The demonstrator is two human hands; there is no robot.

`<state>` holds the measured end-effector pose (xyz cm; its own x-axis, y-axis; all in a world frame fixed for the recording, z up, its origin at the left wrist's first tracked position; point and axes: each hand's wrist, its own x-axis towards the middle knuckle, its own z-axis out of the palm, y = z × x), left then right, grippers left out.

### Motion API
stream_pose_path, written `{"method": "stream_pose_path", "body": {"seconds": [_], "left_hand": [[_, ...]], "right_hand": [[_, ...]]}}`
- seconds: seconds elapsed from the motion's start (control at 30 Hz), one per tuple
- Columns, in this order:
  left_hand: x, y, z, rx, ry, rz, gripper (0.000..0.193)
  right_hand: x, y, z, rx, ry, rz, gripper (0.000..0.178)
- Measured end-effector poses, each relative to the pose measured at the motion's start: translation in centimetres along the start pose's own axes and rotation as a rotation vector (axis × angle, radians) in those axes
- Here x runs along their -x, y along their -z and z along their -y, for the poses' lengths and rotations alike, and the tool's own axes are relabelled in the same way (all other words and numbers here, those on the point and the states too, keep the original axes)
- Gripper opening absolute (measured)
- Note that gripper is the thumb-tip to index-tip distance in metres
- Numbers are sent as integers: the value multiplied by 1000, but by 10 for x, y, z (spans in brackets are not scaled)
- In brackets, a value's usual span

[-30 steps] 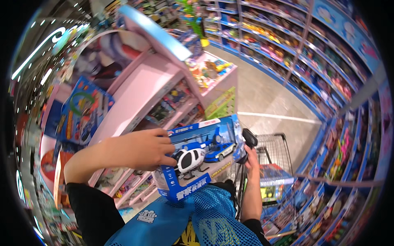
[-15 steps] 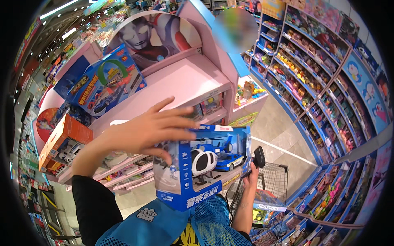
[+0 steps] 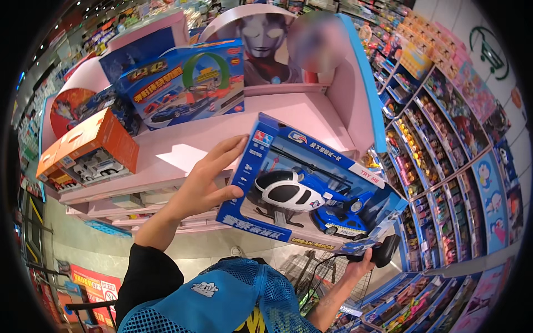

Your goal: Moving toy boxes from store shelves into a shopping cart and back to organize them.

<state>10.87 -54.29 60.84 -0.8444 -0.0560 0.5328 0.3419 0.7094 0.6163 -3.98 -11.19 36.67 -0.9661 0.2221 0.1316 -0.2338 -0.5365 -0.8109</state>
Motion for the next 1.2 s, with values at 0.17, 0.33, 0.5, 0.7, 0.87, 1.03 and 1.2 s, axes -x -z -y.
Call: {"method": "stream_pose_path", "body": {"seconds": [0.17, 0.33, 0.5, 0.7, 0.87, 1.03, 1.2], "left_hand": [[43, 35, 35, 128, 348, -91, 92], [91, 72, 74, 304, 458, -257, 89], [145, 84, 136, 424, 421, -626, 80], [169, 92, 186, 406, 316, -838, 82], [186, 96, 223, 309, 323, -842, 89], [181, 118, 220, 155, 414, -723, 84], [170, 125, 206, -206, 429, -668, 72]], "right_hand": [[2, -64, 9, 39, 123, 195, 52], [-17, -114, -24, 62, 88, 354, 52], [8, -220, -60, 17, -47, 460, 56], [23, -301, -89, -86, -272, 415, 43], [19, -343, -118, -76, -347, 458, 30], [10, -367, -140, -19, -454, 435, 26], [1, -381, -168, -76, -485, 495, 22]]}}
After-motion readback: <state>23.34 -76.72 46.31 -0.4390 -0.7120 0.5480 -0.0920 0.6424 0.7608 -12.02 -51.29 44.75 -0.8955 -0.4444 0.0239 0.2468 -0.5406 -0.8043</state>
